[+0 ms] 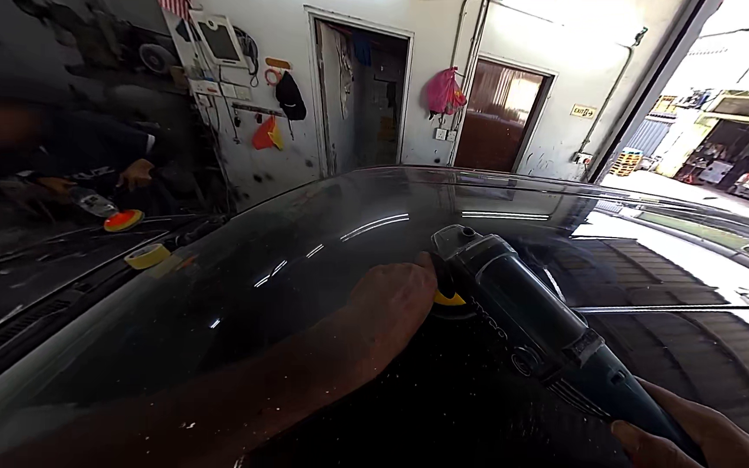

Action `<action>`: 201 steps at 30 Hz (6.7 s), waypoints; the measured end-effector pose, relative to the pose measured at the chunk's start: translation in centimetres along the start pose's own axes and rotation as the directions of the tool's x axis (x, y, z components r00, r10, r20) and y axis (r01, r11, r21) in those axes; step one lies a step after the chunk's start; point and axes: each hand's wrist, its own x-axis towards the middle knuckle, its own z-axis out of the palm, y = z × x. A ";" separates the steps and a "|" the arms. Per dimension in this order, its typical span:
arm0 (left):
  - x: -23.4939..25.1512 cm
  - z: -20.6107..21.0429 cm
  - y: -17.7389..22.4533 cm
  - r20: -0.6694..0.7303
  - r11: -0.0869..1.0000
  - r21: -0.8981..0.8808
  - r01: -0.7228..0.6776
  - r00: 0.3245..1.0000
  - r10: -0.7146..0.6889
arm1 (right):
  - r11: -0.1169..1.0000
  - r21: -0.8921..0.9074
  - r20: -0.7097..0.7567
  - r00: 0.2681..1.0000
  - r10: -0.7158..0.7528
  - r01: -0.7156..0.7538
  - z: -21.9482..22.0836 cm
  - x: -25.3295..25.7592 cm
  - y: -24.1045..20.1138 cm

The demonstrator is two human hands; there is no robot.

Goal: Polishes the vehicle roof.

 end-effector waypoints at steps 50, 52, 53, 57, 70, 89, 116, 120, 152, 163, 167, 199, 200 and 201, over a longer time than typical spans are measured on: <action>-3.4 6.4 -15.3 0.093 0.962 -0.075 0.262 0.962 -0.255 | 0.973 -0.225 0.251 0.968 0.002 0.056 8.7 9.9 -9.3; -1.7 5.4 -13.9 0.089 0.973 -0.060 0.223 0.972 -0.218 | 0.982 -0.185 0.206 0.979 0.014 0.025 7.5 9.2 -8.3; -0.8 4.7 -13.0 0.099 0.977 -0.049 0.208 0.974 -0.202 | 0.986 -0.165 0.181 0.983 0.024 0.006 6.9 8.8 -7.8; 2.0 2.3 -8.7 0.085 0.991 -0.031 0.134 0.988 -0.131 | 0.997 -0.051 0.077 0.995 0.057 -0.053 4.5 6.9 -5.0; 12.6 -3.1 7.1 -0.033 0.976 -0.001 -0.218 0.975 0.218 | 0.961 0.244 -0.182 0.968 0.174 -0.127 -4.0 2.7 4.1; 20.2 -4.3 20.6 -0.313 0.893 -0.098 -0.440 0.865 0.392 | 0.904 0.391 -0.369 0.870 0.328 -0.175 -10.3 0.9 6.4; 9.3 2.3 -1.0 -0.262 0.990 -0.086 0.111 0.956 -0.130 | 0.999 0.039 -0.040 0.999 0.033 -0.032 -0.2 8.2 -2.2; 7.4 2.5 -4.0 -0.165 0.971 -0.066 0.231 0.957 -0.239 | 0.999 -0.022 0.032 0.998 0.047 -0.046 1.5 9.9 -3.9; 19.4 -4.5 17.0 -0.184 0.959 -0.015 -0.284 0.943 0.277 | 0.945 0.303 -0.345 0.911 0.227 -0.121 -8.5 2.1 5.2; 25.2 -2.6 9.6 -0.153 0.965 -0.055 -0.257 0.957 0.246 | 0.956 0.261 -0.301 0.929 0.213 -0.135 -8.0 10.5 1.9; 24.1 -1.9 5.0 -0.117 0.989 -0.071 -0.127 0.986 0.119 | 0.965 0.242 -0.226 0.961 0.159 -0.103 -6.3 13.4 -0.1; 17.8 -1.5 1.4 -0.084 0.997 -0.064 -0.038 0.996 0.033 | 0.988 0.114 -0.108 0.987 0.115 -0.103 -3.5 10.7 -2.0; 18.2 -2.1 3.2 -0.082 0.997 -0.053 -0.062 0.995 0.057 | 0.985 0.138 -0.131 0.983 0.125 -0.107 -4.3 9.9 -1.1; 18.5 -2.6 5.0 -0.076 0.996 -0.038 -0.082 0.994 0.079 | 0.981 0.160 -0.152 0.979 0.135 -0.111 -5.0 8.9 -0.2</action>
